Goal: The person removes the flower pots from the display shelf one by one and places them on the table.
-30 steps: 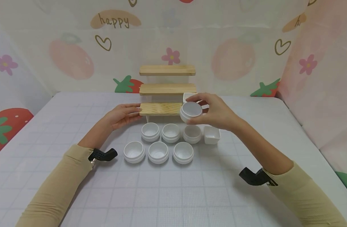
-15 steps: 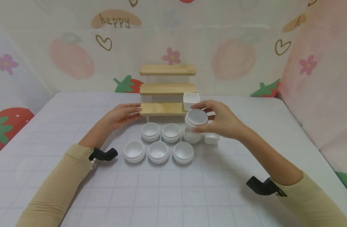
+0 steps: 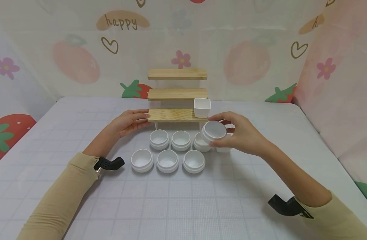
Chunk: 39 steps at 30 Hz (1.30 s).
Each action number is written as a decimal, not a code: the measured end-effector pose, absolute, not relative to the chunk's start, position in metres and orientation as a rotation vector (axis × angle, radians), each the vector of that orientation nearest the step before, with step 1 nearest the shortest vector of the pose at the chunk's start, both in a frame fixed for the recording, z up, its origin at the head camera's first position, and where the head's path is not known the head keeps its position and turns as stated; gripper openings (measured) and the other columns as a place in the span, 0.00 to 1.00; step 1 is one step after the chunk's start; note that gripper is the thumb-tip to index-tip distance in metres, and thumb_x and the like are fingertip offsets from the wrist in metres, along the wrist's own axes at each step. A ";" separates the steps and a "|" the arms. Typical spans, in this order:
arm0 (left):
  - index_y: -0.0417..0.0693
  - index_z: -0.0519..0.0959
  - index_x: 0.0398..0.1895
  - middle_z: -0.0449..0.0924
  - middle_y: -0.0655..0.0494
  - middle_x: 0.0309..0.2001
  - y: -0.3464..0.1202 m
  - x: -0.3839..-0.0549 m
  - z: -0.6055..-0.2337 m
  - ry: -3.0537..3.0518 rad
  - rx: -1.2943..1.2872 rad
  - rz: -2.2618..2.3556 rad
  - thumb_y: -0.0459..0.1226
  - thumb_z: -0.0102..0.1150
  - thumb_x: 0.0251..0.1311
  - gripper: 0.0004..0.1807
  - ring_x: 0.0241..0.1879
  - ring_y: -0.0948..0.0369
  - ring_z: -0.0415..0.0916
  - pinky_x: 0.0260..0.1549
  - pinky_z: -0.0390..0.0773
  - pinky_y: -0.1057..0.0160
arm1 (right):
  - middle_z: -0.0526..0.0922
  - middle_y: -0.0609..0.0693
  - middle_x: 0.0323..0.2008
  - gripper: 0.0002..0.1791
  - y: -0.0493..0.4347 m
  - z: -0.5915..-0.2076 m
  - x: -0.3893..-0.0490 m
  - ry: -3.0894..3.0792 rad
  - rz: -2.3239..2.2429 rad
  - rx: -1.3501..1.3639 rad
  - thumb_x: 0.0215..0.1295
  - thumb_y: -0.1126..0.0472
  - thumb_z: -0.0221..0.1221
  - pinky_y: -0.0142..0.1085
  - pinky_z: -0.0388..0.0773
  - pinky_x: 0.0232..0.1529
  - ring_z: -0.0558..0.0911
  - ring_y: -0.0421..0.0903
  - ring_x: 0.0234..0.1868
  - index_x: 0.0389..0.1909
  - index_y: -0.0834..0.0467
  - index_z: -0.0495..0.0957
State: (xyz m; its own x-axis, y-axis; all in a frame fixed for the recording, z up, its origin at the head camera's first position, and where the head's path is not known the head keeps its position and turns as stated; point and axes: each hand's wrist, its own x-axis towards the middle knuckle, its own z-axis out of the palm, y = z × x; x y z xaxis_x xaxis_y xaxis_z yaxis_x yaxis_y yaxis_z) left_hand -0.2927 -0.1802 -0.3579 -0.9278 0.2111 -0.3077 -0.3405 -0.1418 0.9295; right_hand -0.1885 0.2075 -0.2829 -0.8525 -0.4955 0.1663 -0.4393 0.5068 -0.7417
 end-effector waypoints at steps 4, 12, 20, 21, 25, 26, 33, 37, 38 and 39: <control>0.33 0.59 0.81 0.64 0.38 0.74 -0.180 -0.293 -0.358 1.777 -0.138 2.125 0.28 0.53 0.78 0.31 0.52 0.60 0.80 0.64 0.81 0.64 | 0.81 0.55 0.61 0.35 0.211 -0.285 -0.183 2.676 -1.275 -0.829 0.55 0.67 0.79 0.20 0.80 0.57 0.77 0.45 0.57 0.65 0.63 0.79; 0.32 0.59 0.81 0.64 0.37 0.74 -0.180 -0.292 -0.358 1.781 -0.135 2.127 0.27 0.52 0.78 0.31 0.49 0.61 0.81 0.61 0.83 0.65 | 0.81 0.54 0.60 0.33 0.215 -0.295 -0.174 2.676 -1.292 -0.805 0.56 0.66 0.79 0.20 0.81 0.57 0.77 0.43 0.56 0.63 0.62 0.80; 0.32 0.58 0.81 0.65 0.38 0.72 -0.181 -0.291 -0.358 1.785 -0.121 2.126 0.27 0.52 0.78 0.31 0.44 0.65 0.83 0.62 0.83 0.65 | 0.82 0.54 0.59 0.32 0.219 -0.305 -0.167 2.646 -1.320 -0.807 0.55 0.67 0.79 0.22 0.82 0.57 0.78 0.41 0.55 0.62 0.63 0.80; 0.32 0.58 0.81 0.66 0.38 0.71 -0.181 -0.291 -0.358 1.785 -0.121 2.126 0.27 0.52 0.78 0.31 0.44 0.65 0.83 0.62 0.82 0.64 | 0.82 0.54 0.59 0.32 0.219 -0.307 -0.166 2.638 -1.326 -0.809 0.55 0.67 0.79 0.23 0.82 0.57 0.78 0.41 0.55 0.62 0.63 0.80; 0.32 0.58 0.81 0.68 0.40 0.68 -0.181 -0.291 -0.358 1.784 -0.123 2.127 0.27 0.52 0.78 0.31 0.43 0.65 0.84 0.62 0.82 0.64 | 0.82 0.54 0.59 0.32 0.220 -0.311 -0.164 2.624 -1.330 -0.807 0.56 0.66 0.79 0.23 0.82 0.57 0.78 0.42 0.55 0.62 0.62 0.80; 0.32 0.58 0.81 0.68 0.40 0.68 -0.181 -0.291 -0.358 1.784 -0.125 2.127 0.27 0.52 0.78 0.31 0.42 0.66 0.84 0.61 0.83 0.64 | 0.82 0.54 0.60 0.32 0.220 -0.313 -0.164 2.622 -1.331 -0.810 0.56 0.66 0.79 0.23 0.82 0.57 0.78 0.42 0.55 0.62 0.62 0.80; 0.32 0.58 0.81 0.66 0.38 0.72 -0.180 -0.291 -0.357 1.782 -0.129 2.124 0.27 0.52 0.78 0.32 0.43 0.65 0.84 0.63 0.81 0.64 | 0.81 0.56 0.63 0.33 0.222 -0.321 -0.160 2.630 -1.308 -0.805 0.55 0.65 0.79 0.25 0.82 0.58 0.77 0.41 0.56 0.63 0.61 0.80; 0.31 0.58 0.81 0.63 0.36 0.75 -0.180 -0.290 -0.356 1.781 -0.126 2.125 0.27 0.51 0.79 0.31 0.43 0.65 0.83 0.62 0.82 0.64 | 0.80 0.57 0.64 0.34 0.223 -0.325 -0.159 2.628 -1.298 -0.797 0.55 0.65 0.80 0.26 0.82 0.58 0.77 0.43 0.58 0.63 0.61 0.80; 0.31 0.58 0.81 0.63 0.35 0.75 -0.180 -0.290 -0.356 1.781 -0.125 2.127 0.27 0.51 0.79 0.31 0.44 0.65 0.83 0.61 0.83 0.65 | 0.80 0.58 0.64 0.34 0.223 -0.326 -0.159 2.627 -1.297 -0.800 0.55 0.65 0.80 0.27 0.82 0.59 0.77 0.44 0.58 0.63 0.61 0.80; 0.31 0.57 0.81 0.63 0.35 0.75 -0.180 -0.290 -0.356 1.780 -0.125 2.127 0.27 0.51 0.79 0.31 0.44 0.65 0.83 0.60 0.83 0.65 | 0.80 0.58 0.64 0.34 0.224 -0.327 -0.159 2.628 -1.291 -0.802 0.55 0.65 0.80 0.28 0.83 0.59 0.77 0.46 0.59 0.63 0.61 0.80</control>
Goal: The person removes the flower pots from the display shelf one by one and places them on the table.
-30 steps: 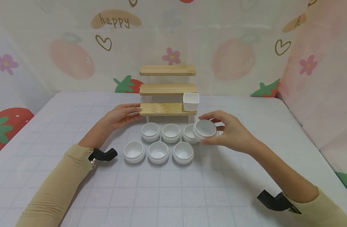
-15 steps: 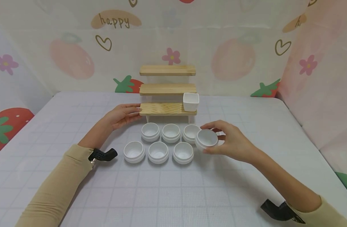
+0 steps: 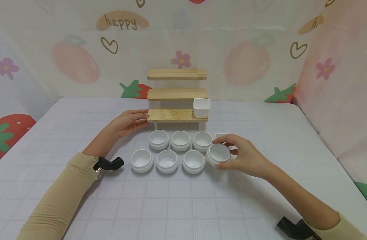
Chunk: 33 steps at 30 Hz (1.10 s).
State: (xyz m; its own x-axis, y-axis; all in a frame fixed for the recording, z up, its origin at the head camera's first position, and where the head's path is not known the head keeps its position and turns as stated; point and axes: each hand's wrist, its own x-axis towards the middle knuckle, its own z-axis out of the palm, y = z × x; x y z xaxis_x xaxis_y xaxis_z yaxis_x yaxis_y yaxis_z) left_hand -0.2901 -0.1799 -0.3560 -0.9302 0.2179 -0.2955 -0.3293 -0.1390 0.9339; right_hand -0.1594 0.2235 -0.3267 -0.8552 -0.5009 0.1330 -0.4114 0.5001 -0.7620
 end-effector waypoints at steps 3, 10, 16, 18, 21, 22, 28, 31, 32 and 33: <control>0.31 0.57 0.81 0.63 0.36 0.75 -0.179 -0.290 -0.356 1.775 -0.118 2.131 0.27 0.51 0.78 0.31 0.44 0.65 0.83 0.57 0.85 0.67 | 0.80 0.58 0.63 0.34 0.224 -0.329 -0.159 2.629 -1.280 -0.802 0.55 0.65 0.80 0.34 0.84 0.60 0.77 0.51 0.59 0.63 0.62 0.80; 0.30 0.56 0.81 0.62 0.36 0.74 -0.180 -0.291 -0.358 1.757 -0.103 2.146 0.26 0.49 0.79 0.32 0.41 0.66 0.84 0.55 0.86 0.69 | 0.82 0.56 0.61 0.33 0.225 -0.334 -0.158 2.620 -1.264 -0.823 0.55 0.64 0.80 0.48 0.86 0.61 0.78 0.50 0.59 0.63 0.61 0.80; 0.30 0.56 0.81 0.63 0.36 0.73 -0.180 -0.290 -0.357 1.759 -0.109 2.144 0.27 0.50 0.78 0.32 0.41 0.66 0.84 0.55 0.86 0.69 | 0.82 0.55 0.60 0.34 0.225 -0.340 -0.157 2.611 -1.264 -0.835 0.53 0.64 0.81 0.53 0.86 0.61 0.78 0.38 0.57 0.62 0.61 0.80; 0.30 0.56 0.81 0.65 0.37 0.72 -0.180 -0.290 -0.357 1.755 -0.109 2.146 0.27 0.50 0.78 0.32 0.41 0.66 0.84 0.55 0.86 0.69 | 0.83 0.55 0.60 0.34 0.225 -0.341 -0.157 2.611 -1.260 -0.838 0.53 0.63 0.81 0.53 0.86 0.60 0.77 0.36 0.57 0.62 0.62 0.80; 0.30 0.57 0.81 0.66 0.38 0.70 -0.180 -0.290 -0.357 1.756 -0.113 2.154 0.26 0.51 0.78 0.32 0.40 0.66 0.84 0.53 0.87 0.70 | 0.83 0.56 0.59 0.35 0.225 -0.343 -0.158 2.607 -1.258 -0.846 0.52 0.63 0.82 0.54 0.86 0.60 0.77 0.36 0.57 0.61 0.62 0.80; 0.30 0.57 0.81 0.67 0.38 0.69 -0.180 -0.290 -0.357 1.755 -0.115 2.156 0.26 0.51 0.78 0.31 0.40 0.66 0.85 0.52 0.87 0.70 | 0.83 0.56 0.59 0.35 0.225 -0.344 -0.158 2.603 -1.261 -0.848 0.52 0.64 0.82 0.54 0.86 0.60 0.77 0.36 0.57 0.61 0.62 0.80; 0.31 0.57 0.81 0.65 0.38 0.71 -0.180 -0.290 -0.357 1.757 -0.122 2.158 0.26 0.50 0.78 0.31 0.41 0.66 0.84 0.52 0.87 0.69 | 0.83 0.55 0.59 0.35 0.224 -0.345 -0.157 2.599 -1.253 -0.835 0.51 0.63 0.82 0.53 0.86 0.60 0.77 0.41 0.57 0.61 0.62 0.80; 0.30 0.57 0.81 0.65 0.38 0.72 -0.180 -0.290 -0.357 1.761 -0.114 2.153 0.26 0.50 0.78 0.31 0.41 0.66 0.84 0.53 0.87 0.69 | 0.83 0.55 0.59 0.34 0.223 -0.345 -0.157 2.604 -1.236 -0.830 0.51 0.63 0.82 0.53 0.86 0.60 0.77 0.46 0.58 0.61 0.62 0.80; 0.30 0.57 0.81 0.65 0.38 0.72 -0.180 -0.290 -0.357 1.762 -0.112 2.152 0.26 0.50 0.78 0.31 0.41 0.66 0.84 0.53 0.87 0.69 | 0.83 0.55 0.59 0.35 0.223 -0.345 -0.157 2.605 -1.230 -0.830 0.51 0.63 0.82 0.53 0.86 0.60 0.77 0.48 0.58 0.61 0.62 0.80; 0.30 0.57 0.81 0.65 0.37 0.71 -0.180 -0.290 -0.357 1.764 -0.107 2.150 0.26 0.50 0.78 0.31 0.41 0.66 0.84 0.53 0.87 0.69 | 0.83 0.56 0.59 0.35 0.223 -0.345 -0.157 2.606 -1.225 -0.828 0.51 0.63 0.82 0.53 0.86 0.60 0.77 0.50 0.58 0.61 0.62 0.80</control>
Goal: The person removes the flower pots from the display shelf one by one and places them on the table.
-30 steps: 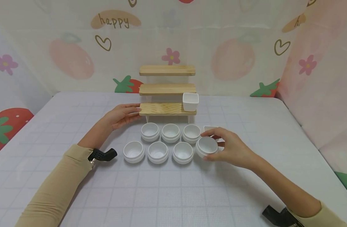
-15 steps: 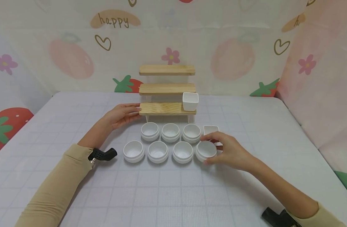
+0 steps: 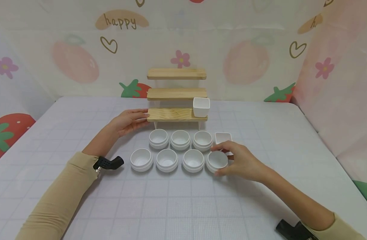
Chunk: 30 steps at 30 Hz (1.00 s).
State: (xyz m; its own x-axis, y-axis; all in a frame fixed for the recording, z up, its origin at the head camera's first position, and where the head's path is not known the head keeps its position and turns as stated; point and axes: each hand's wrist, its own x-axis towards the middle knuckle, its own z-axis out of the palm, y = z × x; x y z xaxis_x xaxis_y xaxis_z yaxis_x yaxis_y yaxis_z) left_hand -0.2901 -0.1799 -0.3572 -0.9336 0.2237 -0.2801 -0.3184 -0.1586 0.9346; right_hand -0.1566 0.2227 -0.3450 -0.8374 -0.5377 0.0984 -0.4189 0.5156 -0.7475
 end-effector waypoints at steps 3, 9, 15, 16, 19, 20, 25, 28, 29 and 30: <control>0.30 0.57 0.81 0.65 0.37 0.71 -0.179 -0.291 -0.358 1.766 -0.105 2.152 0.26 0.50 0.78 0.31 0.41 0.66 0.84 0.52 0.87 0.69 | 0.83 0.56 0.59 0.35 0.222 -0.345 -0.157 2.611 -1.208 -0.820 0.51 0.63 0.82 0.54 0.86 0.60 0.77 0.54 0.59 0.61 0.62 0.80; 0.30 0.57 0.81 0.63 0.36 0.73 -0.180 -0.290 -0.357 1.773 -0.109 2.151 0.26 0.50 0.78 0.31 0.41 0.66 0.84 0.54 0.87 0.69 | 0.82 0.57 0.60 0.36 0.222 -0.345 -0.157 2.596 -1.212 -0.797 0.51 0.64 0.82 0.57 0.85 0.61 0.76 0.56 0.60 0.62 0.63 0.79; 0.30 0.57 0.81 0.65 0.37 0.71 -0.180 -0.290 -0.358 1.777 -0.099 2.146 0.26 0.50 0.79 0.31 0.41 0.66 0.84 0.55 0.86 0.68 | 0.82 0.57 0.60 0.36 0.224 -0.346 -0.157 2.574 -1.235 -0.802 0.51 0.64 0.82 0.53 0.85 0.62 0.77 0.50 0.58 0.62 0.63 0.79; 0.30 0.57 0.81 0.65 0.38 0.71 -0.180 -0.290 -0.358 1.778 -0.098 2.146 0.26 0.50 0.79 0.31 0.41 0.66 0.84 0.55 0.86 0.68 | 0.82 0.58 0.60 0.36 0.224 -0.346 -0.158 2.567 -1.240 -0.805 0.51 0.64 0.82 0.53 0.84 0.62 0.77 0.49 0.58 0.62 0.63 0.79; 0.30 0.58 0.80 0.67 0.39 0.68 -0.180 -0.291 -0.359 1.776 -0.095 2.148 0.26 0.50 0.78 0.31 0.41 0.66 0.84 0.54 0.86 0.68 | 0.82 0.58 0.61 0.36 0.225 -0.346 -0.158 2.544 -1.258 -0.814 0.52 0.64 0.81 0.51 0.84 0.63 0.79 0.50 0.58 0.62 0.64 0.79; 0.30 0.58 0.80 0.68 0.39 0.68 -0.180 -0.291 -0.359 1.774 -0.095 2.150 0.26 0.51 0.78 0.31 0.41 0.66 0.84 0.54 0.87 0.68 | 0.82 0.58 0.61 0.36 0.225 -0.346 -0.159 2.539 -1.258 -0.816 0.52 0.64 0.81 0.50 0.84 0.63 0.79 0.50 0.58 0.62 0.64 0.79; 0.30 0.57 0.80 0.66 0.38 0.70 -0.180 -0.292 -0.360 1.771 -0.097 2.154 0.26 0.50 0.78 0.31 0.41 0.66 0.84 0.53 0.87 0.69 | 0.82 0.58 0.61 0.35 0.226 -0.344 -0.160 2.520 -1.255 -0.825 0.53 0.63 0.81 0.48 0.85 0.62 0.80 0.53 0.59 0.62 0.64 0.79; 0.30 0.57 0.80 0.64 0.37 0.72 -0.181 -0.292 -0.359 1.767 -0.100 2.155 0.26 0.50 0.78 0.31 0.41 0.66 0.84 0.52 0.87 0.70 | 0.82 0.58 0.61 0.33 0.228 -0.341 -0.161 2.511 -1.249 -0.831 0.55 0.63 0.80 0.48 0.85 0.62 0.80 0.53 0.58 0.62 0.63 0.80; 0.30 0.57 0.80 0.64 0.37 0.72 -0.181 -0.292 -0.359 1.765 -0.102 2.156 0.25 0.50 0.78 0.31 0.41 0.66 0.84 0.51 0.88 0.70 | 0.82 0.58 0.61 0.33 0.228 -0.340 -0.161 2.509 -1.247 -0.833 0.55 0.63 0.80 0.48 0.85 0.62 0.81 0.53 0.58 0.62 0.63 0.80; 0.30 0.57 0.80 0.64 0.37 0.72 -0.180 -0.292 -0.359 1.758 -0.101 2.159 0.25 0.49 0.78 0.31 0.41 0.66 0.84 0.51 0.87 0.70 | 0.82 0.58 0.61 0.33 0.228 -0.339 -0.162 2.509 -1.242 -0.833 0.56 0.63 0.80 0.48 0.86 0.61 0.81 0.52 0.58 0.62 0.63 0.80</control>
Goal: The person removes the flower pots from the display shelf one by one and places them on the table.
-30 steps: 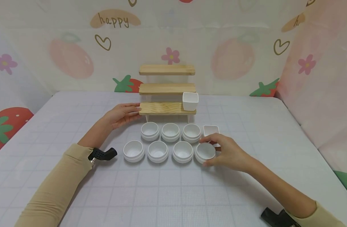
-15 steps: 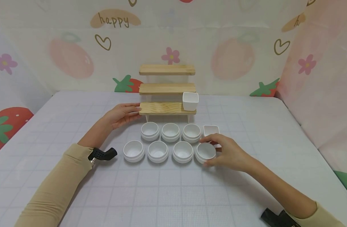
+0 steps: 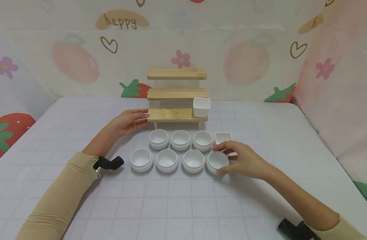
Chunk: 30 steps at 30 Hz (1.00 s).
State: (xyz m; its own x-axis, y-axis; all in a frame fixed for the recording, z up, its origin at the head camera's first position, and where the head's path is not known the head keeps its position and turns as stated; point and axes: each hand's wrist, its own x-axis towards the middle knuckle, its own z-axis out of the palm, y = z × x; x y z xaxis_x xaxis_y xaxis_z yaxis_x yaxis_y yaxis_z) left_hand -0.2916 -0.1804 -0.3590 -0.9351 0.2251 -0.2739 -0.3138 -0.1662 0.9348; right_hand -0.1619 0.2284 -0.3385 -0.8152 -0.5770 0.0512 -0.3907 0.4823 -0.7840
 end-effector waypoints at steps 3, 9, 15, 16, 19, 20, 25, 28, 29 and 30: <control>0.29 0.57 0.81 0.65 0.37 0.71 -0.180 -0.292 -0.359 1.741 -0.101 2.168 0.25 0.49 0.78 0.31 0.41 0.65 0.84 0.51 0.88 0.70 | 0.82 0.58 0.61 0.32 0.230 -0.336 -0.164 2.505 -1.235 -0.831 0.57 0.63 0.79 0.48 0.86 0.61 0.82 0.50 0.57 0.61 0.64 0.80; 0.28 0.56 0.81 0.65 0.36 0.71 -0.180 -0.291 -0.358 1.735 -0.095 2.167 0.25 0.49 0.78 0.31 0.41 0.65 0.84 0.52 0.87 0.69 | 0.83 0.60 0.59 0.27 0.231 -0.330 -0.168 2.476 -1.250 -0.842 0.61 0.66 0.76 0.44 0.86 0.61 0.83 0.47 0.56 0.60 0.66 0.80; 0.28 0.56 0.80 0.66 0.37 0.69 -0.180 -0.290 -0.357 1.736 -0.091 2.168 0.25 0.49 0.78 0.31 0.41 0.65 0.84 0.52 0.87 0.69 | 0.82 0.60 0.59 0.23 0.232 -0.321 -0.172 2.477 -1.259 -0.806 0.66 0.66 0.72 0.32 0.86 0.58 0.84 0.52 0.57 0.60 0.66 0.81; 0.28 0.56 0.80 0.66 0.37 0.69 -0.180 -0.290 -0.357 1.736 -0.089 2.166 0.25 0.49 0.78 0.31 0.41 0.65 0.84 0.53 0.87 0.69 | 0.82 0.60 0.59 0.22 0.232 -0.319 -0.172 2.483 -1.258 -0.795 0.67 0.66 0.71 0.31 0.86 0.57 0.85 0.53 0.57 0.60 0.65 0.81; 0.28 0.55 0.81 0.67 0.37 0.68 -0.180 -0.290 -0.357 1.737 -0.086 2.161 0.26 0.50 0.78 0.32 0.41 0.66 0.84 0.54 0.86 0.69 | 0.82 0.61 0.61 0.21 0.232 -0.313 -0.175 2.497 -1.254 -0.774 0.69 0.66 0.69 0.28 0.86 0.54 0.85 0.55 0.58 0.61 0.65 0.81; 0.28 0.55 0.81 0.67 0.38 0.68 -0.180 -0.290 -0.357 1.737 -0.090 2.162 0.25 0.50 0.78 0.32 0.40 0.66 0.84 0.54 0.86 0.69 | 0.82 0.61 0.61 0.20 0.232 -0.311 -0.177 2.504 -1.251 -0.779 0.70 0.67 0.69 0.28 0.86 0.54 0.85 0.55 0.58 0.61 0.65 0.81; 0.29 0.56 0.81 0.66 0.38 0.69 -0.180 -0.291 -0.357 1.734 -0.104 2.167 0.25 0.50 0.78 0.32 0.40 0.66 0.84 0.52 0.87 0.70 | 0.83 0.60 0.60 0.20 0.232 -0.303 -0.184 2.557 -1.224 -0.748 0.72 0.66 0.67 0.27 0.85 0.53 0.86 0.46 0.56 0.62 0.64 0.81; 0.29 0.55 0.81 0.66 0.38 0.69 -0.180 -0.291 -0.357 1.732 -0.098 2.164 0.25 0.49 0.78 0.32 0.40 0.66 0.84 0.54 0.86 0.69 | 0.84 0.59 0.60 0.19 0.232 -0.299 -0.188 2.576 -1.215 -0.714 0.73 0.63 0.66 0.26 0.85 0.53 0.85 0.38 0.54 0.62 0.62 0.81; 0.29 0.55 0.81 0.67 0.38 0.68 -0.180 -0.291 -0.357 1.731 -0.096 2.165 0.25 0.49 0.78 0.32 0.41 0.66 0.84 0.54 0.86 0.69 | 0.83 0.59 0.61 0.19 0.232 -0.297 -0.189 2.578 -1.216 -0.706 0.73 0.63 0.66 0.27 0.84 0.53 0.85 0.36 0.53 0.63 0.61 0.81; 0.29 0.55 0.81 0.67 0.38 0.68 -0.180 -0.291 -0.357 1.729 -0.095 2.167 0.25 0.49 0.78 0.32 0.41 0.65 0.84 0.55 0.86 0.68 | 0.83 0.59 0.61 0.19 0.232 -0.297 -0.191 2.581 -1.217 -0.697 0.74 0.62 0.66 0.27 0.84 0.53 0.85 0.35 0.53 0.63 0.61 0.81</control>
State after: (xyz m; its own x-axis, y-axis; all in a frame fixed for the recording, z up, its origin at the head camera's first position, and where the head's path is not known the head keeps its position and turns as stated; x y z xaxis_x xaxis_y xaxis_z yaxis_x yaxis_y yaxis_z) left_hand -0.2908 -0.1805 -0.3568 -0.9310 0.2392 -0.2757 -0.3219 -0.1819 0.9291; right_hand -0.1911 0.2318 -0.2966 -0.8676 -0.4970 0.0163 -0.3288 0.5488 -0.7686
